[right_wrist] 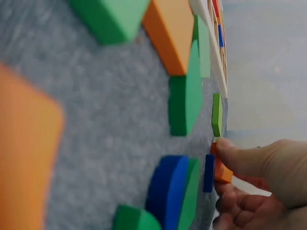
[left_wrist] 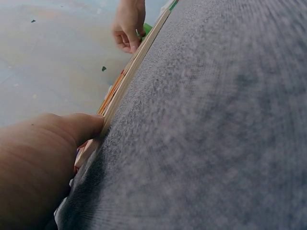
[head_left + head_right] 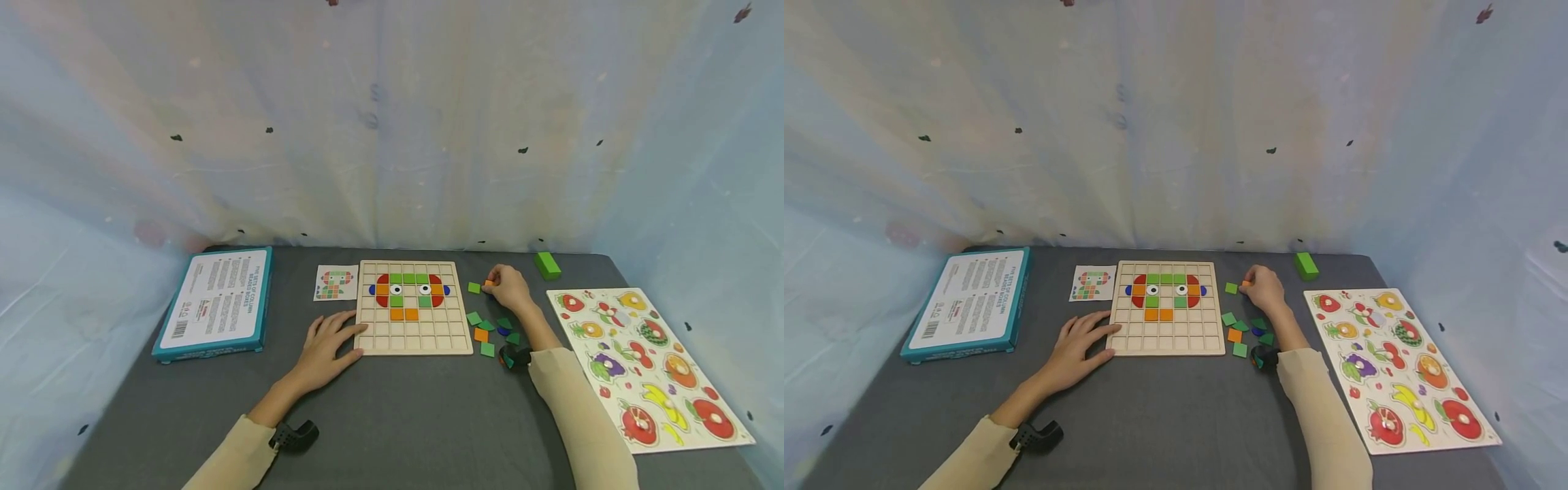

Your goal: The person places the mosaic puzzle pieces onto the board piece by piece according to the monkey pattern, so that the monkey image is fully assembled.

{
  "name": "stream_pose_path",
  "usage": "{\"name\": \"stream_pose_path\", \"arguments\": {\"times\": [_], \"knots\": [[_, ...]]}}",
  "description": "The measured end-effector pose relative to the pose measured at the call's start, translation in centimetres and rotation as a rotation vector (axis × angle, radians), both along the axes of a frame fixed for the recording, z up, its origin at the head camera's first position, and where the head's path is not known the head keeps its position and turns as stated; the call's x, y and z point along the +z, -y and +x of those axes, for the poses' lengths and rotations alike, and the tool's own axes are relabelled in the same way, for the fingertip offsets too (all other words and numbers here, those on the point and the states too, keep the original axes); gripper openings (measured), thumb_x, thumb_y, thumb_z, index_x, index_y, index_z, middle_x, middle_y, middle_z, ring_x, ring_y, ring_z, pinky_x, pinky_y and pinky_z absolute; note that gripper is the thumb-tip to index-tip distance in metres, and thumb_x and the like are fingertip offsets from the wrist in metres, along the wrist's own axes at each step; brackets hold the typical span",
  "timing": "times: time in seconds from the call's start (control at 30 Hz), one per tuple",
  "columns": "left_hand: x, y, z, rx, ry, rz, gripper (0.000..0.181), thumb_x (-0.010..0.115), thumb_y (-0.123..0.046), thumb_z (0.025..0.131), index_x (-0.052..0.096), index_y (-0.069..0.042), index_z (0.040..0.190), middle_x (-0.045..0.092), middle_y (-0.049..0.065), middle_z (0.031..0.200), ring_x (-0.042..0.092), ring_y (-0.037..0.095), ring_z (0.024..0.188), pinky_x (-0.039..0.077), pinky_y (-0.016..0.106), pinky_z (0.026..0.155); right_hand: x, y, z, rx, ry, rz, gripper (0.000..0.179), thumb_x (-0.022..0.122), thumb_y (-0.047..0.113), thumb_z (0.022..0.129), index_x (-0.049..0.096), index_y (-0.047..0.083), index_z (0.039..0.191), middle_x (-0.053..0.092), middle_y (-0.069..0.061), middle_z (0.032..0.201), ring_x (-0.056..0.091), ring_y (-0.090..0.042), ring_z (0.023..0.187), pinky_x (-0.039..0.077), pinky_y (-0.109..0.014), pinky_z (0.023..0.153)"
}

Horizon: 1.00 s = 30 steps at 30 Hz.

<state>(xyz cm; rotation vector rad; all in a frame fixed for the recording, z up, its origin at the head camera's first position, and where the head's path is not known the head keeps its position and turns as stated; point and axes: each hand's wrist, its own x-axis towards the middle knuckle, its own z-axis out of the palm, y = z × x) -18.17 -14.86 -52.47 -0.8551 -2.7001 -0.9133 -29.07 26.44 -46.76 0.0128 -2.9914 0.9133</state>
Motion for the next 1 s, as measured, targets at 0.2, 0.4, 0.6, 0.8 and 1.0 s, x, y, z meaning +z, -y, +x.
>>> {"name": "stream_pose_path", "arguments": {"times": [0.2,0.4,0.6,0.8,1.0], "knots": [[-0.1,0.0,0.1,-0.004,-0.005,-0.002,0.051,0.066,-0.039,0.096,0.058,-0.02,0.143,0.041,0.011,0.154,0.032,0.033,0.142,0.011,0.066,0.113,0.3,1.8,1.3,0.092,-0.086,-0.153,0.007,0.07,-0.001,0.092,0.066,-0.005,0.096,0.065,-0.016,0.087,0.06,-0.028,0.074,0.049,-0.035,0.063],[0.0,0.1,0.1,0.0,-0.01,-0.002,0.051,0.067,-0.038,0.096,0.057,-0.02,0.143,0.041,0.012,0.154,0.033,0.034,0.142,0.011,0.067,0.113,1.1,6.9,3.7,0.445,-0.015,-0.311,0.012,0.067,-0.005,0.092,0.069,-0.006,0.104,0.068,-0.015,0.096,0.065,-0.025,0.082,0.054,-0.032,0.07],[0.1,-0.1,0.0,-0.002,0.002,-0.003,0.052,0.066,-0.039,0.096,0.057,-0.02,0.143,0.04,0.011,0.155,0.032,0.033,0.143,0.01,0.067,0.113,0.6,10.6,5.6,0.601,0.018,-0.294,0.011,0.069,-0.005,0.09,0.07,-0.002,0.101,0.068,-0.009,0.093,0.062,-0.015,0.08,0.053,-0.028,0.072],[0.2,-0.1,-0.1,-0.003,-0.002,-0.004,0.052,0.066,-0.039,0.096,0.057,-0.02,0.143,0.04,0.011,0.155,0.032,0.032,0.143,0.01,0.066,0.113,0.2,11.7,6.5,0.556,-0.05,-0.241,0.006,0.072,-0.004,0.088,0.072,0.0,0.093,0.068,-0.005,0.085,0.06,-0.012,0.074,0.053,-0.025,0.067],[0.2,-0.1,0.0,-0.002,-0.004,-0.002,0.052,0.067,-0.038,0.096,0.057,-0.019,0.143,0.041,0.012,0.154,0.032,0.033,0.143,0.01,0.067,0.113,0.0,12.4,7.3,0.533,-0.179,-0.045,0.005,0.077,0.004,0.087,0.076,0.002,0.091,0.068,-0.003,0.083,0.061,-0.014,0.072,0.051,-0.025,0.063]]}}
